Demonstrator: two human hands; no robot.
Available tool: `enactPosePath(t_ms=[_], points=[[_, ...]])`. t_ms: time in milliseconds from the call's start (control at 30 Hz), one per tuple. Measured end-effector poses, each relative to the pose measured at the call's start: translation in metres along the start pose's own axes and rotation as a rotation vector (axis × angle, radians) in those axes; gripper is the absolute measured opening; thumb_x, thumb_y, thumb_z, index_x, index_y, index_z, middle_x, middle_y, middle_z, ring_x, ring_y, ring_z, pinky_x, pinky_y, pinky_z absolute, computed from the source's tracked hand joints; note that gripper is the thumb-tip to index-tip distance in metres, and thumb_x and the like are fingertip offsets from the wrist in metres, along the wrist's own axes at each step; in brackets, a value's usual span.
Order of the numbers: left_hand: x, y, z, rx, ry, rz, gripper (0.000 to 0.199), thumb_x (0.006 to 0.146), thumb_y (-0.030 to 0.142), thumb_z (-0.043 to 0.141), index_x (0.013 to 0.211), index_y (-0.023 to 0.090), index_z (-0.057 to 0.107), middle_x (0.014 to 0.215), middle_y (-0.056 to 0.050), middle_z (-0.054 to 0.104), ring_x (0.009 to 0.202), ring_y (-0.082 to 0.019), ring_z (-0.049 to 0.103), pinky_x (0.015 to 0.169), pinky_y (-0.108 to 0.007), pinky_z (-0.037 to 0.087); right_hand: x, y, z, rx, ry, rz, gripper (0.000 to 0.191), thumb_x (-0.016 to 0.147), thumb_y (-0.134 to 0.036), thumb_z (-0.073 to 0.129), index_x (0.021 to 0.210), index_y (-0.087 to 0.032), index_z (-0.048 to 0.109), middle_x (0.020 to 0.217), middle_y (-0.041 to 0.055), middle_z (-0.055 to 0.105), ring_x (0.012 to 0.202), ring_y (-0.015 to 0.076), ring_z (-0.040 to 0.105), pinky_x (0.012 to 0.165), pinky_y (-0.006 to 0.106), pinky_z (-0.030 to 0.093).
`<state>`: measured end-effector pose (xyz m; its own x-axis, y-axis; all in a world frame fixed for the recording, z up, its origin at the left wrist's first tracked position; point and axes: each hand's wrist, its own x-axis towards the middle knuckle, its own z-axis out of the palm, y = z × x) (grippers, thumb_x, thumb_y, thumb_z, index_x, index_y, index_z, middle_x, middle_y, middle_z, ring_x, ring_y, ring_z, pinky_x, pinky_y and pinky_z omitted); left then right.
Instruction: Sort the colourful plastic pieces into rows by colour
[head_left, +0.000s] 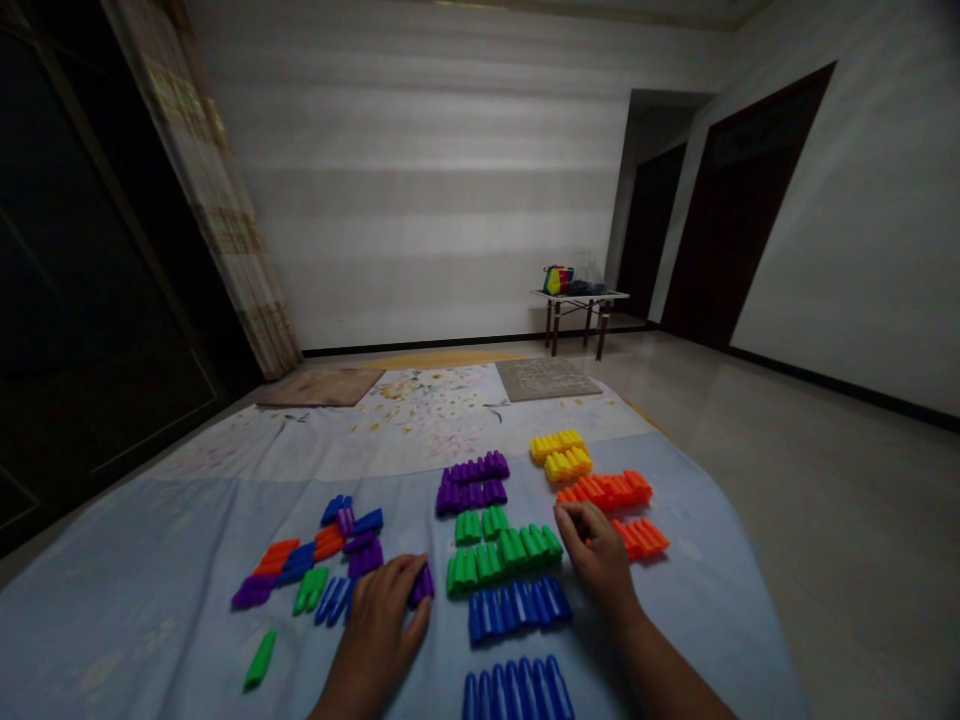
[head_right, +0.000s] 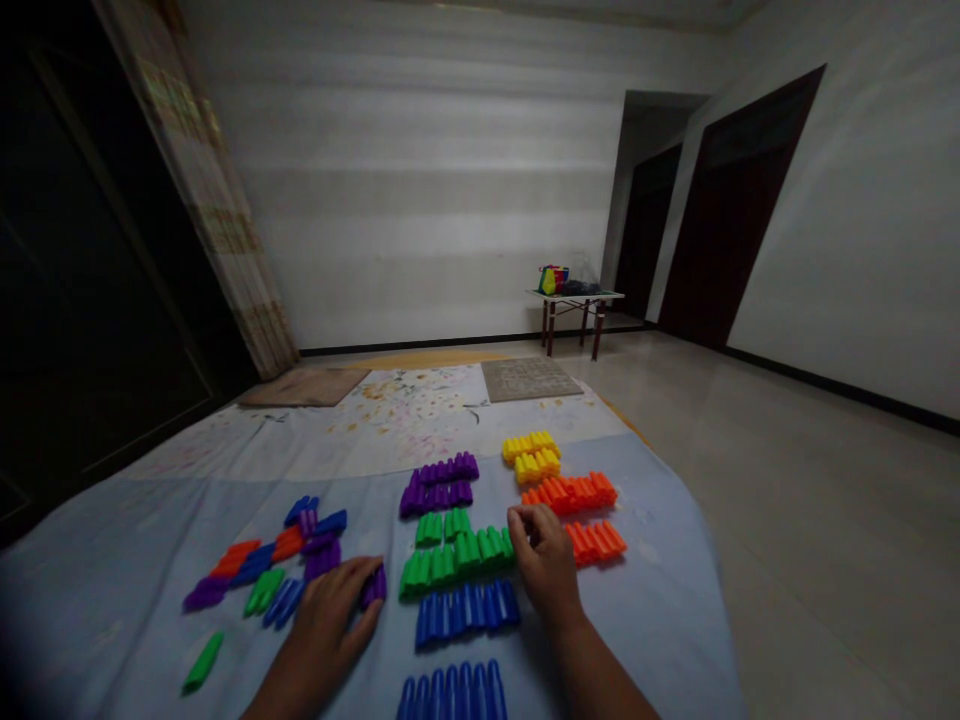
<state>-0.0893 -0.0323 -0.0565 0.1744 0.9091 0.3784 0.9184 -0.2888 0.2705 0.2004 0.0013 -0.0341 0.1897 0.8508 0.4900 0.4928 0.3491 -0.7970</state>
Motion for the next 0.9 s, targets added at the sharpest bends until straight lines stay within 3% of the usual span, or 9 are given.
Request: enactPosePath(t_ms=[367,600,733,900], points=[[-0.005,-0.004,0.004,0.069,0.022,-0.006,0.039,0.079,0.036,0.047,0.117,0.026,0.053,0.115,-0.005,0.062,0.110,-0.022,0.052,0.100,-0.048,0.029,-0.002,0.003,-0.002,0.028,-0.011,0.068,0.030,0.084,-0.044,0.047,0.077,-0.018,0.061,0.072,0.0034,0.059,0.066,0.0156,0.054,0.062,0.027,0.042],[0.000,-0.002,-0.005,0.030,0.008,-0.148,0.039,0.073,0.039,0.054,0.109,0.024,0.059,0.109,-0.006,0.065,0.107,-0.024,0.054,0.099,-0.050,0.029,-0.003,-0.004,-0.004,0.021,-0.026,0.057,0.030,0.084,-0.044,0.046,0.076,-0.019,0.061,0.073,0.0033,0.059,0.067,0.0156,0.054,0.061,0.026,0.042],[0.023,0.000,-0.015,-0.019,0.020,-0.195,0.038,0.072,0.041,0.055,0.106,0.026,0.060,0.109,-0.005,0.064,0.108,-0.025,0.052,0.098,-0.048,0.031,-0.003,-0.003,-0.002,0.012,-0.035,0.037,0.030,0.084,-0.043,0.046,0.076,-0.019,0.061,0.071,0.0030,0.059,0.064,0.0148,0.054,0.060,0.025,0.043],[0.083,0.016,-0.029,-0.086,-0.017,-0.123,0.038,0.074,0.040,0.053,0.108,0.025,0.058,0.112,-0.004,0.061,0.109,-0.023,0.050,0.096,-0.043,0.031,-0.004,-0.003,0.000,0.008,-0.032,0.008,0.029,0.085,-0.042,0.045,0.076,-0.019,0.062,0.071,0.0029,0.060,0.063,0.0147,0.054,0.059,0.025,0.043]])
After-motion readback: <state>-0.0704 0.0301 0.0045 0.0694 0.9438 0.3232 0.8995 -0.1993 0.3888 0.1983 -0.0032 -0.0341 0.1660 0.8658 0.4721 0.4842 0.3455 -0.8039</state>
